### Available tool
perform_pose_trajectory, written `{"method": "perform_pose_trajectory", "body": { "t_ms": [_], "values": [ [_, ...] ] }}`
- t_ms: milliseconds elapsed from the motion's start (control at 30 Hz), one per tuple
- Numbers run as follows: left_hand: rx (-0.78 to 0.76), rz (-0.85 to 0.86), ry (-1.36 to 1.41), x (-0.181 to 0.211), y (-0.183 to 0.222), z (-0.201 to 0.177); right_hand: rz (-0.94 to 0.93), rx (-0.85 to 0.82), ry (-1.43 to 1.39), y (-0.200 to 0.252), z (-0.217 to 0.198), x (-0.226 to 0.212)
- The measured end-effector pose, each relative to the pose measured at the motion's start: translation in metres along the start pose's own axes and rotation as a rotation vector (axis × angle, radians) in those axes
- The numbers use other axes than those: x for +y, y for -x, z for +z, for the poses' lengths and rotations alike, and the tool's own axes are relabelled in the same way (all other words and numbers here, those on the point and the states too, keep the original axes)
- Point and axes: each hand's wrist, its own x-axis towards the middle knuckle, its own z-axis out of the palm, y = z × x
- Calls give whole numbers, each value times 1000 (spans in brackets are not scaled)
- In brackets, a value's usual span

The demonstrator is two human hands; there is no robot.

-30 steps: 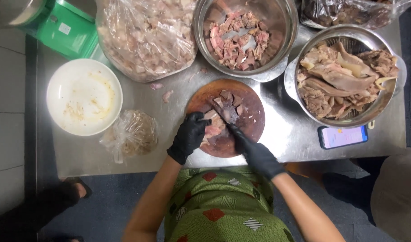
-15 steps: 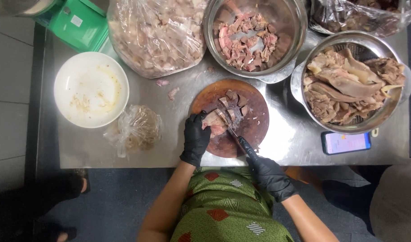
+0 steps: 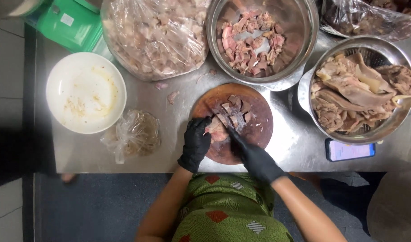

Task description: Cutting and sorting pieces of cooked meat on a wooden cutting board and placing them into metal bowls.

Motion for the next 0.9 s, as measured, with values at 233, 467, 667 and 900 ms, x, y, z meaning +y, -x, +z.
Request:
{"method": "perform_pose_trajectory", "body": {
  "t_ms": [233, 467, 667, 900],
  "values": [
    [83, -23, -37, 18, -1, -22, -189, 168, -135, -33, 35, 20],
    [126, 14, -76, -4, 3, -16, 102, -80, -387, 60, 48, 50],
    [214, 71, -73, 3, 7, -10, 23, 103, -188, 38, 161, 100],
    [239, 159, -98, -12, 8, 2, 69, 20, -223, -10, 140, 69]
  ]
}}
